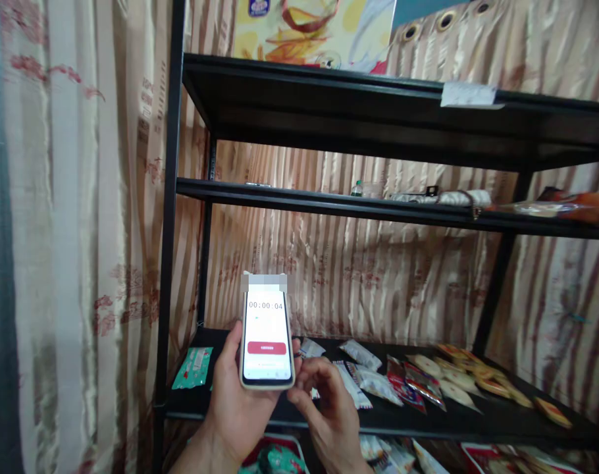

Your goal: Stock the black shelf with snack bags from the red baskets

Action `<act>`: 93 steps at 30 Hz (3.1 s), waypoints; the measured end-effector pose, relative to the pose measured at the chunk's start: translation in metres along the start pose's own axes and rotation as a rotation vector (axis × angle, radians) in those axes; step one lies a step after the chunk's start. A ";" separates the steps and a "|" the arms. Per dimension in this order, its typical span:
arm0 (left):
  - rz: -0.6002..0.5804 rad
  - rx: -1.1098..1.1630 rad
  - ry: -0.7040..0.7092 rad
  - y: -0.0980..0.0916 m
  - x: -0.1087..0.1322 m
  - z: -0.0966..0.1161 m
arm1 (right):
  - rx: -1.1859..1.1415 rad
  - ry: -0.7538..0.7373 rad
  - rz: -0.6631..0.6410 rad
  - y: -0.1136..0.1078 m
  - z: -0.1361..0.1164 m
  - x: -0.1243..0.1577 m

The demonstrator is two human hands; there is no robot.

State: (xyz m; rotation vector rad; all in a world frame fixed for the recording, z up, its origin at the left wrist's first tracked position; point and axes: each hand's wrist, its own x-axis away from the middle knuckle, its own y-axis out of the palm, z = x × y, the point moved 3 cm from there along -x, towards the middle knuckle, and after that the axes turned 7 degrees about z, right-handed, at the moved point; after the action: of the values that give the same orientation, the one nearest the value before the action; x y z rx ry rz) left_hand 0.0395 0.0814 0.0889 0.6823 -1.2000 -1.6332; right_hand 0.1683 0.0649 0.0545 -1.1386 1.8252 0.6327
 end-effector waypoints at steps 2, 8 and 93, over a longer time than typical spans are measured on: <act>-0.020 -0.019 0.006 0.008 0.002 0.001 | -0.032 -0.007 -0.003 0.000 -0.001 -0.006; -0.100 -0.035 0.021 0.032 0.005 0.005 | 0.017 -0.120 0.020 -0.005 -0.009 -0.027; -0.293 -0.259 0.087 0.263 -0.125 0.078 | 0.069 -0.132 0.187 -0.015 -0.020 -0.295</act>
State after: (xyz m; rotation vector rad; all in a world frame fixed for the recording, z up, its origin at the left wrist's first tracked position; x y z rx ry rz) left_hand 0.1181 0.2126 0.3485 0.7802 -0.8344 -1.9392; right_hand 0.2334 0.1749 0.3212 -0.8669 1.8375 0.7289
